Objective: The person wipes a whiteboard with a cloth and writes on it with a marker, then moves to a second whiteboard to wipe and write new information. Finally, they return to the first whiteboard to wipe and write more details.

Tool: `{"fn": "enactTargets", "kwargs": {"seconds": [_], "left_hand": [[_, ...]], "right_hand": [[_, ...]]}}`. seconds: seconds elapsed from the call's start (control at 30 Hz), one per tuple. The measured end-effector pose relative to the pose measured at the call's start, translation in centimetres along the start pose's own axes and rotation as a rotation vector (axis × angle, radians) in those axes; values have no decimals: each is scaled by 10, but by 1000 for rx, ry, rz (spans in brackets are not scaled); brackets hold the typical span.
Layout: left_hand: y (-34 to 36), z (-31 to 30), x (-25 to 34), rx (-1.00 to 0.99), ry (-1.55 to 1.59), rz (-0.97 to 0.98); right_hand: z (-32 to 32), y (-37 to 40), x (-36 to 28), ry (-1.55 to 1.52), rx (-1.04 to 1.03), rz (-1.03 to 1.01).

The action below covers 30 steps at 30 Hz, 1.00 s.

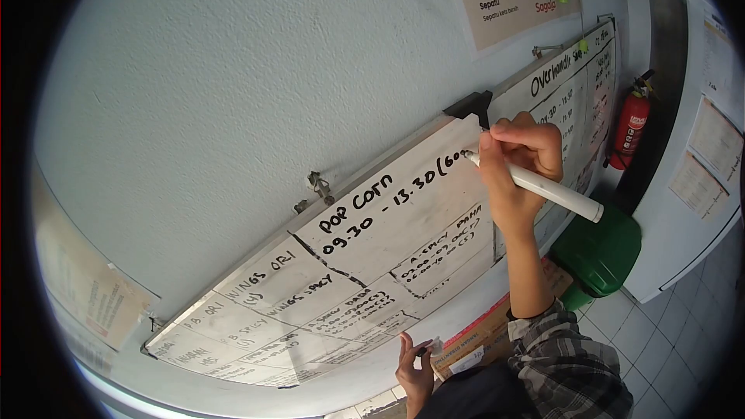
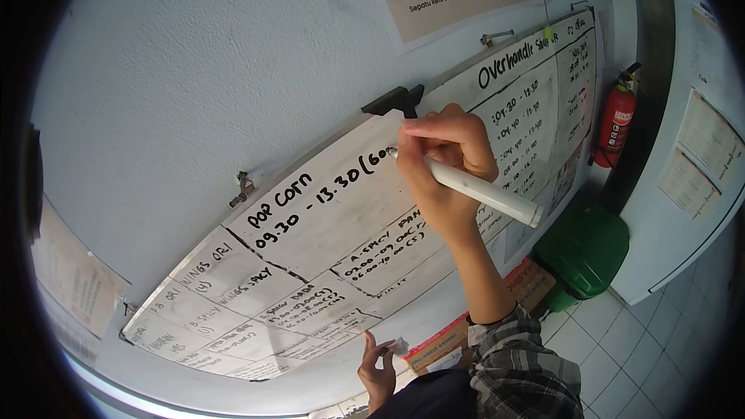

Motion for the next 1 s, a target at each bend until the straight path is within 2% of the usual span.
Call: {"fn": "enactTargets", "kwargs": {"seconds": [0.07,0.13,0.23,0.33,0.43,0.57,0.63,0.7,0.77,0.83,0.9,1.0], "left_hand": [[-1,0,3,14,-49,56],[-1,0,1,12,-29,37],[1,1,-3,3,9,-13],[2,2,-5,-2,32,-50],[1,1,-2,3,24,-37],[1,1,-1,3,7,-17],[0,0,2,2,3,-7],[0,0,3,0,-2,3],[1,1,1,3,-11,10],[1,1,1,10,-13,9],[3,-1,2,24,-16,7],[10,3,1,-11,74,-94]], "right_hand": [[-5,0,3,3,32,9],[-6,-1,3,98,-115,-73],[-9,-2,2,158,-118,-85],[-2,-4,0,6,-67,-51],[-10,-3,2,20,29,-1],[-7,-5,1,0,-5,-2],[-10,-5,-5,313,-186,-187],[-12,2,-12,337,-211,-147],[-19,12,-21,155,-61,-30],[-33,30,-27,128,-45,4],[-47,46,-34,89,39,130],[-67,61,-45,175,35,231]]}}
Point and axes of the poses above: each hand's wrist, its own y-axis away from the middle knuckle, its own z-axis out of the palm, x = y × z, the point moved 4 cm from there along -y, towards the middle knuckle, and after that the axes turned 3 degrees about -x, right-handed, at the moved point
